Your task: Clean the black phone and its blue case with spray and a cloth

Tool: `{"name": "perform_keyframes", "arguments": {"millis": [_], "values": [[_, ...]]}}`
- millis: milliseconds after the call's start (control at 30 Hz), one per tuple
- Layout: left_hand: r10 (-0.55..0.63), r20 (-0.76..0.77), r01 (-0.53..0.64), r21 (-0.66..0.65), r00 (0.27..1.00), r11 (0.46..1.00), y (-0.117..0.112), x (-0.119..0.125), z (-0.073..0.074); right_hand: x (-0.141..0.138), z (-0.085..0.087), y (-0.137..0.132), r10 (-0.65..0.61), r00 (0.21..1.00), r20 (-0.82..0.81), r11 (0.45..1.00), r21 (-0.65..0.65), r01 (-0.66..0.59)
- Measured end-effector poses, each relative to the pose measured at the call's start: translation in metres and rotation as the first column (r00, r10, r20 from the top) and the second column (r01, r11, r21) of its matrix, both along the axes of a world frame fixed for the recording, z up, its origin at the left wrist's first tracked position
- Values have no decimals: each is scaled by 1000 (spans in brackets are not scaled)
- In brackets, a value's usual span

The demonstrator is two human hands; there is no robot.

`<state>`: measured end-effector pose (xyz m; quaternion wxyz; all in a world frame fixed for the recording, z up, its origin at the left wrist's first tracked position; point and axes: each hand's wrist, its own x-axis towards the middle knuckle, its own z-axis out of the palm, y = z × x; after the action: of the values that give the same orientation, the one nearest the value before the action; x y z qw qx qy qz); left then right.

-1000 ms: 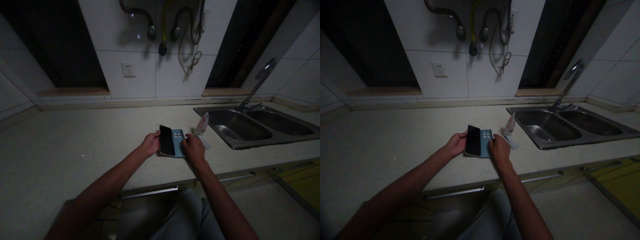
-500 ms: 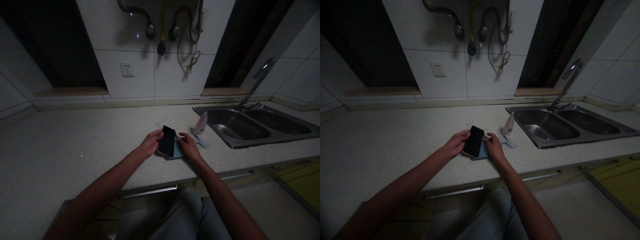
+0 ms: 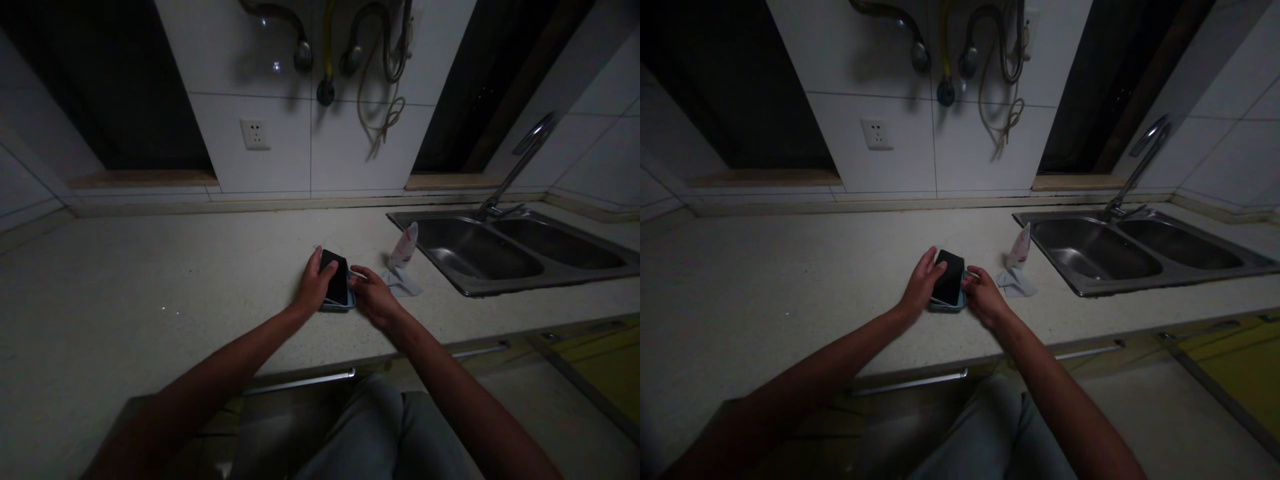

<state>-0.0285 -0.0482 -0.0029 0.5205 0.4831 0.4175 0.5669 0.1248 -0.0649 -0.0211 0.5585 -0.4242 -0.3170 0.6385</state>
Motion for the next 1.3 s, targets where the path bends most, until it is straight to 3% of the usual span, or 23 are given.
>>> {"name": "perform_keyframes", "arguments": {"millis": [133,300,467,567,633,733,800,900,967,1033,1300], "values": [[-24,-198,55,156,980,986,-8,0,-4,1,-1,1,57,996,-69,998,23,-55],[-81,-446,211,250,891,945,-20,-2,-1,-1,4,0,175,977,-123,984,48,-170],[-146,-513,336,300,846,893,-23,-3,0,-3,9,-1,190,967,-171,981,73,-180],[-144,-416,312,370,898,875,-20,-2,-1,-3,8,-1,213,962,-169,973,126,-193],[-112,-261,210,388,959,897,-13,-1,-2,-4,8,-1,209,963,-170,972,146,-185],[-61,14,57,225,998,973,-1,-2,-2,-4,7,0,196,969,-151,972,162,-171],[-116,181,118,1,977,993,6,-5,1,-2,7,1,193,972,-135,970,178,-168],[-258,354,343,-201,899,918,10,-10,6,0,5,2,170,976,-138,971,191,-142],[-326,413,445,-233,850,865,9,-12,8,0,4,3,153,977,-146,974,188,-124],[-348,439,480,-234,828,846,7,-14,10,0,4,3,148,978,-150,975,187,-118],[-373,349,462,-224,860,858,9,-20,9,0,10,-3,155,978,-142,980,148,-134]]}}
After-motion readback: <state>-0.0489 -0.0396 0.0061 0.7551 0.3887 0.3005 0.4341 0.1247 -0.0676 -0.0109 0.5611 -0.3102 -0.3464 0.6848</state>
